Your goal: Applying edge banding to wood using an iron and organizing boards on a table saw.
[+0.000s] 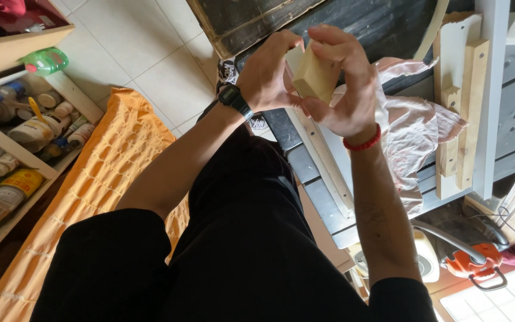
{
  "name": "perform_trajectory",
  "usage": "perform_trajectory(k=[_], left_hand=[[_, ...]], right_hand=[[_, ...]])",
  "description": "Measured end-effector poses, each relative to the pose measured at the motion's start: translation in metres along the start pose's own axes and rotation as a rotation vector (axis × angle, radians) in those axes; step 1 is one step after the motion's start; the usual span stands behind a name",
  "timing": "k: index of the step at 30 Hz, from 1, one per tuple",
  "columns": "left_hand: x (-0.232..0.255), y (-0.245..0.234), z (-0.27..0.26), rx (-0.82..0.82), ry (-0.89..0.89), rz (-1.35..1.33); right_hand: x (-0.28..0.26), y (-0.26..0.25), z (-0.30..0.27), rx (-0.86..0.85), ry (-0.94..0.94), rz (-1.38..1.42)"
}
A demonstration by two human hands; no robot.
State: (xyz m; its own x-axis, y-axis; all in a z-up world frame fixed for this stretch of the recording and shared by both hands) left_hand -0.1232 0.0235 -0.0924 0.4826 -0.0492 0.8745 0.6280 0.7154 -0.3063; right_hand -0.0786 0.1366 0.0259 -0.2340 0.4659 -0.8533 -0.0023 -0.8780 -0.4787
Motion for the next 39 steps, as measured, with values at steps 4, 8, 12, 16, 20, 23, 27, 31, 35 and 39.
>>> perform_trajectory(k=[4,8,12,16,20,23,27,31,35,39], left_hand=[[-0.006,0.005,-0.004,0.0,-0.004,0.027],[-0.003,0.004,-0.004,-0.001,0.04,-0.008],[0.003,-0.003,-0.001,-0.001,0.055,-0.029],[0.001,0.001,-0.001,0.008,0.045,0.03],[-0.004,0.005,-0.004,0.027,0.056,0.022],[-0.002,0.003,-0.001,-0.001,0.033,0.025],[-0.003,0.003,-0.003,-0.012,0.04,0.034],[0.002,0.0,0.0,0.004,0.011,0.032],[0.0,-0.001,0.0,-0.041,-0.043,0.013],[0.0,0.003,-0.002,-0.016,-0.001,0.054]], right_hand=[[0.002,0.006,0.005,0.041,0.005,-0.021],[0.009,0.01,-0.001,0.059,-0.003,0.004],[0.011,0.005,-0.014,0.06,-0.003,0.05],[0.003,-0.006,-0.018,-0.022,0.003,-0.117],[0.009,0.001,-0.009,0.019,-0.083,-0.191],[0.0,-0.003,-0.002,0.01,0.009,-0.066],[0.001,-0.006,-0.013,-0.012,-0.007,-0.046],[0.002,-0.004,-0.016,-0.013,-0.008,-0.037],[-0.003,-0.014,-0.042,-0.052,0.123,0.073],[0.011,-0.004,-0.032,-0.006,-0.025,0.016]])
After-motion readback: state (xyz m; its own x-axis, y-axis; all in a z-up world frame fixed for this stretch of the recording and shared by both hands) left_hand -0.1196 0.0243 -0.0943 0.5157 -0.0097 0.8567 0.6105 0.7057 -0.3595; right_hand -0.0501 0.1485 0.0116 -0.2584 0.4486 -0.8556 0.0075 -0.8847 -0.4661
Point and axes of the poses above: each hand's wrist, its own z-axis towards the middle knuckle, its own y-axis out of the palm, x = y × z, the point moved 4 cm from there along z, towards the middle knuckle, and after that the axes turned 2 degrees about -x, right-handed, at the moved point
